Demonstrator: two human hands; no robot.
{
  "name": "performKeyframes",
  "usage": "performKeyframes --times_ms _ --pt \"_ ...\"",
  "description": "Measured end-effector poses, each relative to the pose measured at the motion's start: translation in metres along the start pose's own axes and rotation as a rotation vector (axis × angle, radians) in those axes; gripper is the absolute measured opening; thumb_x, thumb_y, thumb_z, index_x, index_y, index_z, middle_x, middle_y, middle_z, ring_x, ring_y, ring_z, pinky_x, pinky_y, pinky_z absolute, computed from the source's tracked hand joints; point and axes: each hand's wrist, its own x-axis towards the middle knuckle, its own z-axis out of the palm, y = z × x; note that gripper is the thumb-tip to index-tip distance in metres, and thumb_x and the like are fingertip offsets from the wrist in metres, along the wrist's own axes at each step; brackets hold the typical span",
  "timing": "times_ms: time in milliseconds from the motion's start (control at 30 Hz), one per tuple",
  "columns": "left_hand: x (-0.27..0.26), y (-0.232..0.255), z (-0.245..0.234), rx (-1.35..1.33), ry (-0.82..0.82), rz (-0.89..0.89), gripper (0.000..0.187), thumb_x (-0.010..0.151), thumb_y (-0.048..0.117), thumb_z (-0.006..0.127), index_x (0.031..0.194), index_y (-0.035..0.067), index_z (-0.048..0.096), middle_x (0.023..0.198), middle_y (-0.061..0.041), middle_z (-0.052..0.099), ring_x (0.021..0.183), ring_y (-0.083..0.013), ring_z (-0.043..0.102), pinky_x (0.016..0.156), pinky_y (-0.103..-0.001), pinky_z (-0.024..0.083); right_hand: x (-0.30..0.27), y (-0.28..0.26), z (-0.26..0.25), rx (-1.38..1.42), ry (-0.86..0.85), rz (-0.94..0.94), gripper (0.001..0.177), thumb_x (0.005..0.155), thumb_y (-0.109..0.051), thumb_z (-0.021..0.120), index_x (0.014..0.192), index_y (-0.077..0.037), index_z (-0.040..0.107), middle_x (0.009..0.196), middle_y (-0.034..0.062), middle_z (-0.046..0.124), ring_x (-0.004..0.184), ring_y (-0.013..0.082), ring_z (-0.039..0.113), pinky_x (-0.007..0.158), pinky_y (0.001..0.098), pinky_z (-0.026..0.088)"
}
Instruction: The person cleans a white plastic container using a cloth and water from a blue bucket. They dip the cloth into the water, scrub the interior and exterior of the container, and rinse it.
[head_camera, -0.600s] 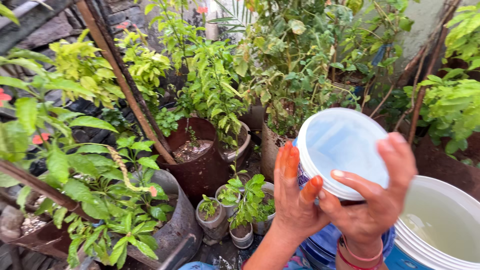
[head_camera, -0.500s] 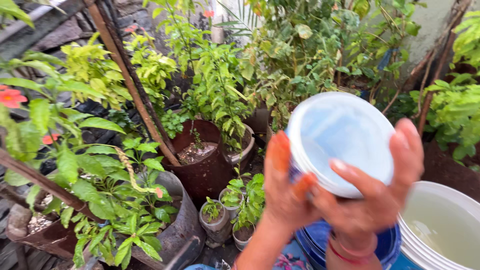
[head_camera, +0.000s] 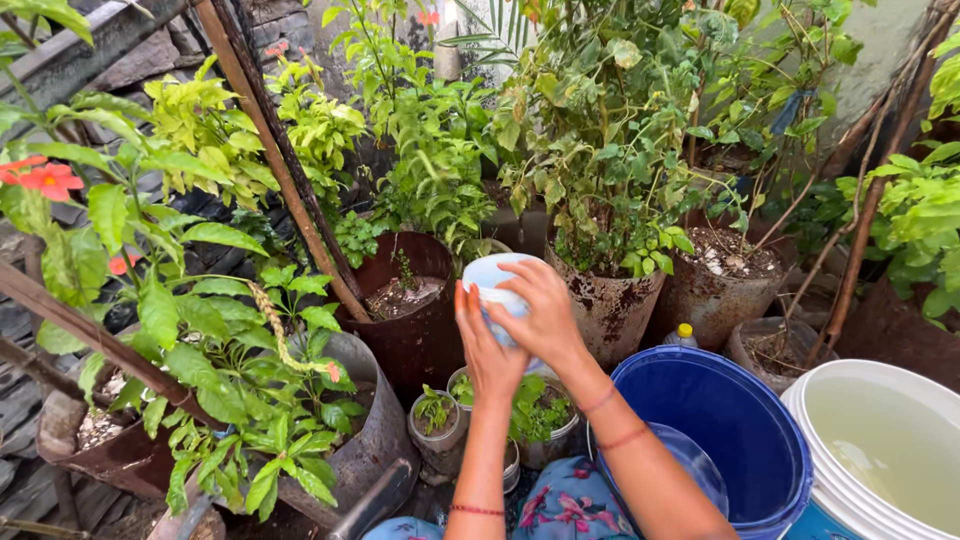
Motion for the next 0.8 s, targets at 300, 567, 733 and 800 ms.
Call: performKeyframes --times_ms 300,567,733,800 --pt "-0.016 0.06 -0.013 -0.096 0.003 0.15 0.1 0.087 0.022 0.083 0.164 0.015 0.021 0.168 -0.03 0.025 0.153 -0.0502 0.037 0.123 -0.054 0.04 -0.014 -0.056 -0.065 -0.134 0.07 0.013 0.024 0.079 -0.024 0.082 0.096 -0.008 0.076 0.127 0.011 0.068 0.125 0.0347 0.057 0.109 0.0504 0.04" --pt "0.012 0.126 -0.054 -0.118 0.067 0.455 0.101 0.092 0.034 0.081 0.167 0.026 0.015 0.168 -0.024 0.025 0.153 -0.0469 0.036 0.124 -0.057 0.039 -0.001 -0.127 -0.122 -0.161 0.338 -0.109 0.028 0.08 -0.026 0.085 0.102 -0.012 0.074 0.137 0.0127 0.06 0.136 0.0349 0.052 0.117 0.0463 0.042" --pt "0.061 0.068 -0.028 -0.118 0.069 0.286 0.074 0.1 0.028 0.067 0.162 0.018 0.029 0.169 -0.021 0.034 0.156 -0.0432 0.039 0.129 -0.051 0.036 0.029 -0.079 -0.061 -0.271 0.416 -0.099 0.042 0.079 -0.027 0.086 0.116 -0.009 0.078 0.141 0.0217 0.053 0.133 0.0423 0.047 0.113 0.0576 0.037" --pt "0.073 0.021 -0.008 -0.136 -0.032 -0.109 0.081 0.095 0.028 0.069 0.161 0.006 0.029 0.165 -0.027 0.036 0.154 -0.0446 0.041 0.125 -0.048 0.037 0.068 -0.019 -0.009 -0.052 0.075 0.031 0.031 0.089 -0.026 0.074 0.117 -0.014 0.077 0.132 0.0193 0.066 0.128 0.0361 0.057 0.111 0.0474 0.048"
